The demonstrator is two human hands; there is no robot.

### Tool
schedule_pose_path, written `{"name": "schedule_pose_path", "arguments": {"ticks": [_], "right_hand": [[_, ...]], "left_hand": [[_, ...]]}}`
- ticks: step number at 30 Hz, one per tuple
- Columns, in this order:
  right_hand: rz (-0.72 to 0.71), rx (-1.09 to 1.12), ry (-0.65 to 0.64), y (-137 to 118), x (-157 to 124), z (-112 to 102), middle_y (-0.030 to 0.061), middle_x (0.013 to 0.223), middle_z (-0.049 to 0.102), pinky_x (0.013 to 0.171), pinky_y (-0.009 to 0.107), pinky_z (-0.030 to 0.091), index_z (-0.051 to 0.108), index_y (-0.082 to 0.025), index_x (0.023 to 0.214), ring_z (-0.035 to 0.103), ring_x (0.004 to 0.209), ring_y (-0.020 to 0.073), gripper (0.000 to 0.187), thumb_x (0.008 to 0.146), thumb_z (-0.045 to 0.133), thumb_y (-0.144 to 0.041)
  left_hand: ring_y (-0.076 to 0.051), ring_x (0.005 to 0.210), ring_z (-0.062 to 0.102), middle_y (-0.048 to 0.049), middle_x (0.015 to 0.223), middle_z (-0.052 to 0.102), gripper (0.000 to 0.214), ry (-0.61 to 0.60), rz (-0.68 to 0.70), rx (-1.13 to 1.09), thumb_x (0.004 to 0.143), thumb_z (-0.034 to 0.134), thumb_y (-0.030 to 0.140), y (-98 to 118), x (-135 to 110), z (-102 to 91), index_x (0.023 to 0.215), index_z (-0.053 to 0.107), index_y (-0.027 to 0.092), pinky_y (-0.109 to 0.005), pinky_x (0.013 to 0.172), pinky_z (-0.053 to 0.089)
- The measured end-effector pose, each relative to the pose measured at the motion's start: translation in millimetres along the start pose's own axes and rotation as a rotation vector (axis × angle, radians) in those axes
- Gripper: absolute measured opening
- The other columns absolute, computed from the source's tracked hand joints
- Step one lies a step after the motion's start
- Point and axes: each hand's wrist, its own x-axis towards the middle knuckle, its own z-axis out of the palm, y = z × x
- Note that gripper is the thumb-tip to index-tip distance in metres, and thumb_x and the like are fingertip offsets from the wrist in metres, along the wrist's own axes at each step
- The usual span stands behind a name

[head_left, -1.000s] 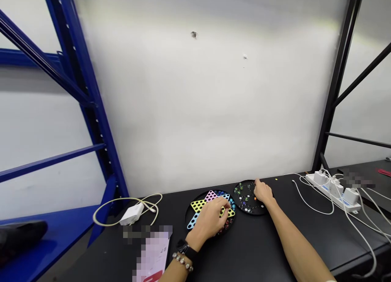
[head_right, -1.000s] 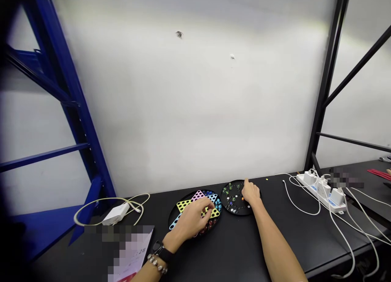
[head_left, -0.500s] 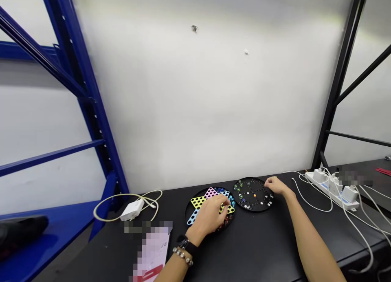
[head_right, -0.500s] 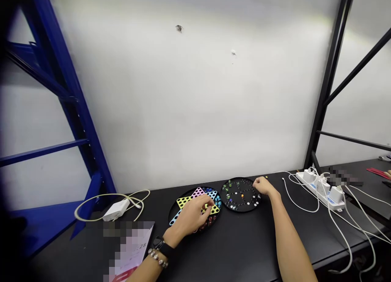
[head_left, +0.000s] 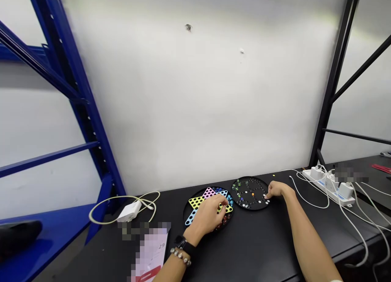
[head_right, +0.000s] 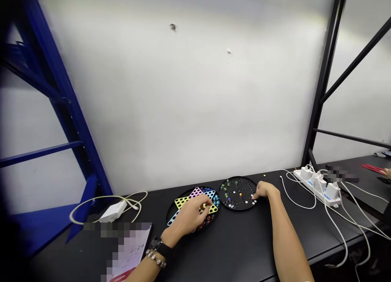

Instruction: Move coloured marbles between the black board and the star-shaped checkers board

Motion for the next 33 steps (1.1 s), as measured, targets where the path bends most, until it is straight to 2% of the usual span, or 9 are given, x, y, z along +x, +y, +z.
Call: {"name": "schedule_pose_path", "arguments": {"ticks": [3, 5, 9, 15, 18, 20, 23, 27, 33], "right_hand": [[0.028, -0.002, -0.081, -3.1, -2.3, -3.1, -0.0056, 0.042, 0.044, 0.049, 0.024, 0.03, 0.052, -0.018, 0.048, 0.043, 0.045, 0.0105, 0.036, 0.051, 0.086, -0.028], [-0.019, 0.062, -0.054, -9.7, -4.7, -4.1, -0.0072, 0.041, 0.037, 0.045, 0.023, 0.024, 0.047, -0.019, 0.048, 0.033, 0.042, 0.0074, 0.042, 0.061, 0.082, -0.037], [-0.162, 0.542, -0.121, -31.4, -10.7, 1.2, -0.0109, 0.044, 0.023, 0.041, 0.021, 0.011, 0.039, -0.021, 0.058, 0.015, 0.04, 0.0046, 0.047, 0.082, 0.06, -0.055], [-0.208, 0.916, -0.45, -59.3, -13.4, 19.4, -0.0125, 0.045, 0.023, 0.038, 0.019, 0.008, 0.035, -0.023, 0.066, 0.01, 0.038, 0.0043, 0.045, 0.088, 0.051, -0.058], [-0.246, 1.174, -0.45, -65.2, -10.1, 25.7, -0.0122, 0.047, 0.025, 0.038, 0.018, 0.01, 0.037, -0.023, 0.069, 0.01, 0.037, 0.0049, 0.042, 0.09, 0.045, -0.058], [-0.25, 1.206, -0.394, -66.4, -7.7, 30.4, -0.0114, 0.049, 0.031, 0.038, 0.019, 0.01, 0.042, -0.022, 0.074, 0.013, 0.037, 0.0049, 0.039, 0.09, 0.044, -0.058], [-0.287, 0.948, -0.332, -65.6, -6.5, 39.0, -0.0101, 0.052, 0.037, 0.039, 0.019, 0.013, 0.049, -0.02, 0.074, 0.018, 0.038, 0.0043, 0.037, 0.086, 0.052, -0.055], [-0.405, 0.288, -0.201, -70.3, -14.3, 46.8, -0.007, 0.048, 0.039, 0.044, 0.02, 0.023, 0.057, -0.017, 0.062, 0.032, 0.043, 0.0063, 0.035, 0.083, 0.061, -0.045], [-0.395, -0.313, -0.063, -97.0, -40.0, 65.0, 0.006, 0.072, 0.068, 0.06, 0.025, 0.037, 0.067, -0.018, 0.067, 0.062, 0.07, 0.0185, 0.027, 0.087, 0.056, -0.034]], "left_hand": [[-0.019, 0.084, 0.064, -0.0015, 0.087, 0.069, 0.016, -0.001, -0.001, 0.001, 0.086, 0.047, 0.018, 0.5, 0.2, -0.3, 0.082, 0.062, 0.023, -0.029, 0.073, 0.046], [-0.019, 0.084, 0.064, -0.0013, 0.087, 0.069, 0.016, -0.002, -0.001, 0.003, 0.086, 0.048, 0.018, 0.5, 0.2, -0.3, 0.083, 0.062, 0.023, -0.029, 0.073, 0.046], [-0.019, 0.083, 0.064, -0.0011, 0.087, 0.069, 0.015, -0.003, 0.007, 0.004, 0.086, 0.048, 0.017, -0.4, 0.2, 0.1, 0.084, 0.062, 0.023, -0.028, 0.073, 0.046], [-0.019, 0.083, 0.063, -0.0011, 0.087, 0.069, 0.016, -0.006, 0.011, -0.011, 0.087, 0.047, 0.017, -0.7, 0.3, 0.2, 0.084, 0.062, 0.023, -0.028, 0.073, 0.045], [-0.019, 0.083, 0.063, -0.001, 0.086, 0.069, 0.017, -0.005, 0.016, -0.011, 0.086, 0.047, 0.017, -1.0, -0.2, 0.6, 0.084, 0.062, 0.023, -0.028, 0.073, 0.046], [-0.019, 0.083, 0.063, -0.001, 0.086, 0.069, 0.017, 0.0, 0.019, -0.009, 0.085, 0.047, 0.016, -1.6, -0.7, 1.0, 0.083, 0.062, 0.023, -0.029, 0.074, 0.046], [-0.019, 0.082, 0.063, -0.0014, 0.085, 0.069, 0.018, -0.001, 0.017, -0.016, 0.085, 0.047, 0.016, -2.0, -1.3, 0.4, 0.084, 0.063, 0.023, -0.029, 0.074, 0.046], [-0.018, 0.08, 0.062, -0.0016, 0.085, 0.069, 0.017, -0.002, 0.009, -0.028, 0.084, 0.047, 0.016, -0.3, -0.6, -3.1, 0.083, 0.063, 0.023, -0.029, 0.073, 0.046], [-0.019, 0.082, 0.062, -0.002, 0.086, 0.069, 0.018, 0.011, 0.008, -0.029, 0.085, 0.047, 0.015, 0.6, 0.2, -4.2, 0.083, 0.063, 0.023, -0.029, 0.074, 0.046]]}}
